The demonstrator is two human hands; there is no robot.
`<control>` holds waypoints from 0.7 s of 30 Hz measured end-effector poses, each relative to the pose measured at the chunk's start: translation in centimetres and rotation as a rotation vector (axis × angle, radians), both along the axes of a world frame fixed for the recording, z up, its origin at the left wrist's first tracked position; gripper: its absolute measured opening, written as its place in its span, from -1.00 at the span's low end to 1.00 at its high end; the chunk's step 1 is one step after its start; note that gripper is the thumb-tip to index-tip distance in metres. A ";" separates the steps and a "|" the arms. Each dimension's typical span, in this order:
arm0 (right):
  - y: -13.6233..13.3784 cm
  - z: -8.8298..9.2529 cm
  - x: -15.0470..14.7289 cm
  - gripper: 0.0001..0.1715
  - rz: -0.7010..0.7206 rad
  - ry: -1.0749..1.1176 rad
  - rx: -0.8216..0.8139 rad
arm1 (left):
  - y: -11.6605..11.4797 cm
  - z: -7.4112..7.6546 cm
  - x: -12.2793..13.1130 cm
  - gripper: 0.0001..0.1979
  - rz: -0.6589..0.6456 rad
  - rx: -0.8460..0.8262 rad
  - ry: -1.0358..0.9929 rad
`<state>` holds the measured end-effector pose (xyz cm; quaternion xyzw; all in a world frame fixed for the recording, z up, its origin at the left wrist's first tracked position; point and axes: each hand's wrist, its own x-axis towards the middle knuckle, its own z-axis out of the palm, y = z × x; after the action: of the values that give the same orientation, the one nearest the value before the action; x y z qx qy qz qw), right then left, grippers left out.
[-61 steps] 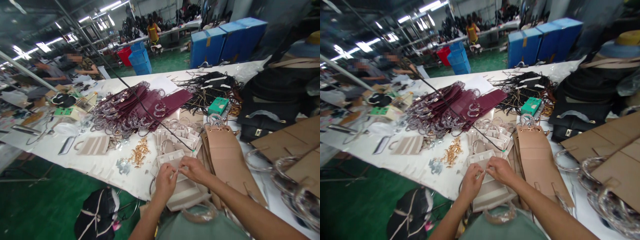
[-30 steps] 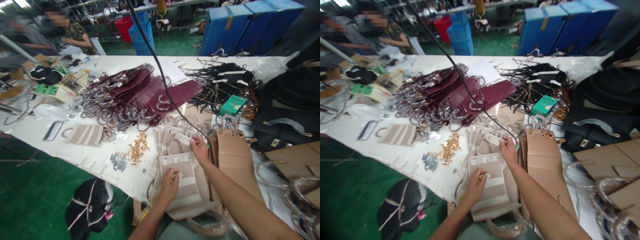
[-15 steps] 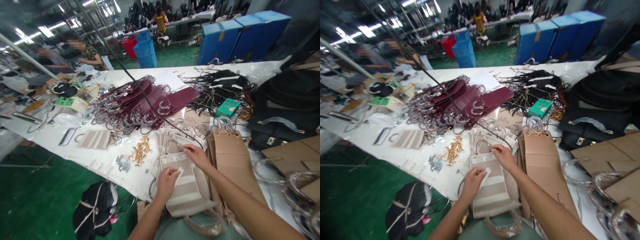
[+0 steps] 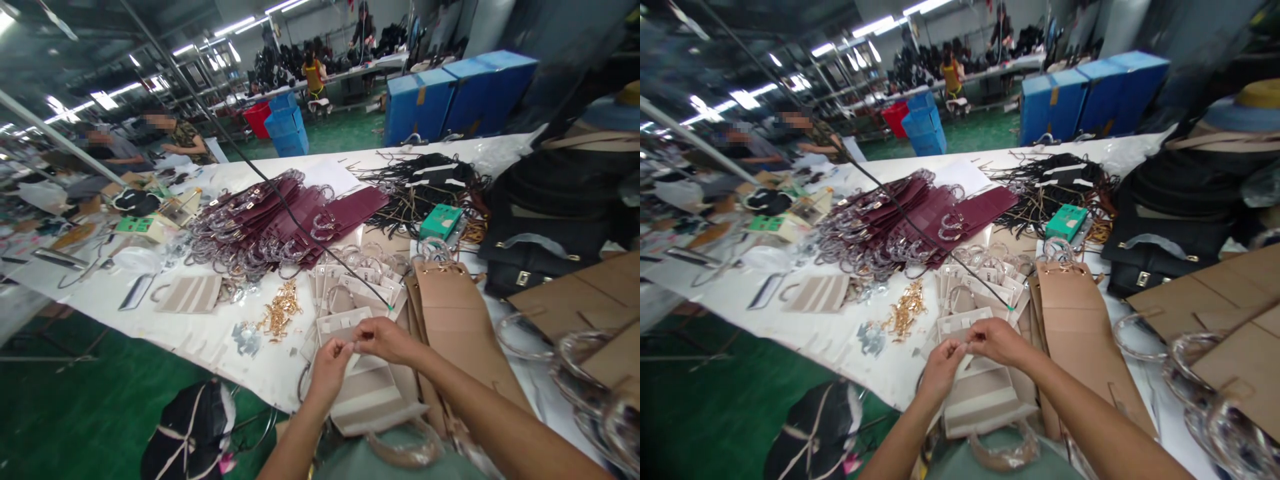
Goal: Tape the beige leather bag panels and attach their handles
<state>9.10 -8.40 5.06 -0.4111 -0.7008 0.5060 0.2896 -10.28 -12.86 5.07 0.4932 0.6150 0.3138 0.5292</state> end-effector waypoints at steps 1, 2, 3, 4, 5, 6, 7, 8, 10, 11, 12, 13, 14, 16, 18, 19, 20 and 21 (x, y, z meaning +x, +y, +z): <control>0.0 -0.1 -0.1 -0.92 -0.003 -0.027 0.029 | -0.1 -0.1 -0.1 -0.59 0.003 -0.037 -0.050; 0.1 -0.1 -0.2 -0.90 -0.004 -0.054 0.057 | -0.2 -0.1 -0.2 -0.60 0.005 -0.070 -0.098; 0.2 -0.1 -0.2 -0.87 -0.004 -0.079 0.087 | -0.3 -0.2 -0.3 -0.61 0.001 -0.092 -0.138; 0.2 -0.1 -0.2 -0.84 -0.004 -0.105 0.118 | -0.3 -0.2 -0.5 -0.62 -0.015 -0.098 -0.160; 0.3 -0.1 -0.2 -0.82 0.000 -0.133 0.148 | -0.3 -0.1 -0.6 -0.63 -0.044 -0.088 -0.162; 0.5 -0.1 -0.2 -0.80 0.013 -0.165 0.176 | -0.2 -0.1 -0.7 -0.65 -0.080 -0.070 -0.139; 0.6 -0.1 -0.2 -0.80 0.034 -0.197 0.196 | -0.1 -0.1 -0.7 -0.69 -0.119 -0.046 -0.093; 0.8 -0.1 -0.2 -0.80 0.057 -0.228 0.206 | 0.0 0.0 -0.8 -0.74 -0.152 -0.014 -0.027; 1.2 0.0 -0.3 -0.83 0.086 -0.286 0.208 | 0.5 0.1 -0.9 -0.83 -0.194 0.080 0.141; 1.3 0.0 -0.4 -0.85 0.087 -0.305 0.207 | 0.8 0.2 -0.9 -0.85 -0.206 0.143 0.225; 1.6 0.1 -0.6 -0.87 0.072 -0.318 0.210 | 1.2 0.3 -1.0 -0.85 -0.215 0.214 0.301; 1.8 0.1 -0.8 -0.88 0.044 -0.322 0.220 | 1.7 0.3 -1.0 -0.85 -0.223 0.285 0.365; 2.0 0.1 -1.0 -0.88 0.008 -0.318 0.235 | 2.2 0.4 -1.1 -0.84 -0.232 0.349 0.417; 2.7 -0.2 -1.5 -0.86 -0.074 -0.273 0.254 | 3.3 0.5 -1.2 -0.80 -0.245 0.439 0.494; 3.7 -1.1 -1.8 -0.82 -0.184 -0.193 0.223 | 4.3 0.5 -1.1 -0.78 -0.262 0.493 0.535; 4.4 -1.7 -1.9 -0.80 -0.264 -0.149 0.180 | 4.7 0.5 -1.1 -0.78 -0.277 0.514 0.542; 5.2 -2.4 -1.9 -0.79 -0.356 -0.104 0.121 | 5.2 0.3 -1.1 -0.78 -0.296 0.534 0.542; 6.0 -3.1 -1.9 -0.77 -0.449 -0.059 0.058 | 5.6 0.1 -1.2 -0.79 -0.308 0.555 0.536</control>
<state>7.18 -2.36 1.93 -0.5630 -0.6142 0.3962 0.3858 -11.47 -7.25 5.17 0.7676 0.5420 0.2454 0.2382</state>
